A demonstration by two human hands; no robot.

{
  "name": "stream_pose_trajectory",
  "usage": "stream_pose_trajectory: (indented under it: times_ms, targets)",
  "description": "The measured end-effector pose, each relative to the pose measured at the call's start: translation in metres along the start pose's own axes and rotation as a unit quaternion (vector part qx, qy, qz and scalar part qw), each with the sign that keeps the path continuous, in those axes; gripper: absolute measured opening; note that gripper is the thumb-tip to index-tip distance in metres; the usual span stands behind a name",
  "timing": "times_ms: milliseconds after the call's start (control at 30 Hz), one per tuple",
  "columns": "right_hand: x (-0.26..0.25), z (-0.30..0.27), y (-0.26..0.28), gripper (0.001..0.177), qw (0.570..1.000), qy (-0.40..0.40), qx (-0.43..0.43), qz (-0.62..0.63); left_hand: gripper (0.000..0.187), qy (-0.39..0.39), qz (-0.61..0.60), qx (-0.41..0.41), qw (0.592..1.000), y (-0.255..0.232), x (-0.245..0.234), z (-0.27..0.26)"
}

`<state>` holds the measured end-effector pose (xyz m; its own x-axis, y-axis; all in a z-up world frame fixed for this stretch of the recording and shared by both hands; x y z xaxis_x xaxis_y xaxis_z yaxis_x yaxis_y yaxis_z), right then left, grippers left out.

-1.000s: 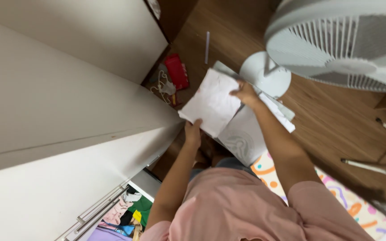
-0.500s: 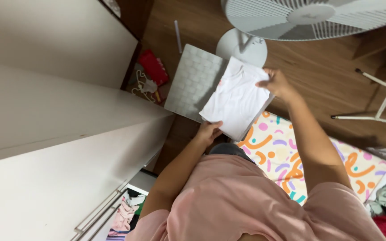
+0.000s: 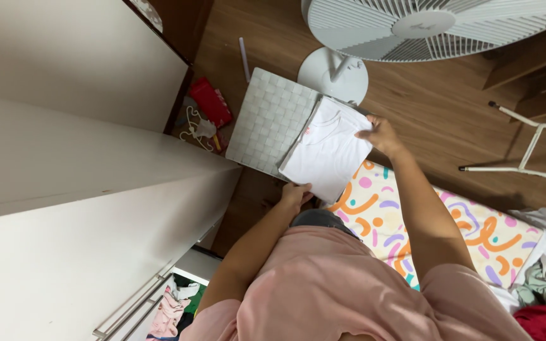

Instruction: The person removes folded clothes from a white dresser drawer and places them on a bed. They then fold several garments, including a green shirt, a yellow shirt, and a pink shirt with a unicorn print, arranging them into neat stacks on the bed.

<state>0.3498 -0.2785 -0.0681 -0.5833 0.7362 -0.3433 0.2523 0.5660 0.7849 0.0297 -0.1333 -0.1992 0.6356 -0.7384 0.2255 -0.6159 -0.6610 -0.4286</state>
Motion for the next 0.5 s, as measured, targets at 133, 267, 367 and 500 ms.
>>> stream_pose_trajectory:
  times_ms: [133, 267, 367, 500]
  targets:
    - [0.004, -0.008, 0.023, 0.085, 0.984, -0.009, 0.02, -0.175, 0.046, -0.075, 0.041, 0.013, 0.996, -0.001, -0.017, -0.003]
    - [0.009, -0.017, 0.061, 0.082, 0.982, -0.033, 0.034, -0.184, 0.062, -0.202, 0.032, 0.071, 0.976, -0.015, -0.033, -0.007]
    - [0.018, -0.003, 0.066, 0.089, 0.977, -0.012, 0.018, -0.211, 0.065, -0.239, 0.018, 0.093, 0.966, -0.023, -0.035, -0.008]
    - [0.021, 0.013, 0.055, 0.093, 0.974, 0.007, 0.049, -0.22, 0.057, -0.134, -0.044, 0.137, 0.98, -0.036, -0.019, 0.001]
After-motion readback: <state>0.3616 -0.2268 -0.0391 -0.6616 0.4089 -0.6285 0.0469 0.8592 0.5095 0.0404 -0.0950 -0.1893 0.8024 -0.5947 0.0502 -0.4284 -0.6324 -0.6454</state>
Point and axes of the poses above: each hand's wrist, its own z-axis towards the middle knuckle, its own x-axis out of the palm, y = z × x, the point moved 9 cm from there along z, towards the middle knuckle, and after that the axes turned 10 degrees about z, right-handed, at the moved point
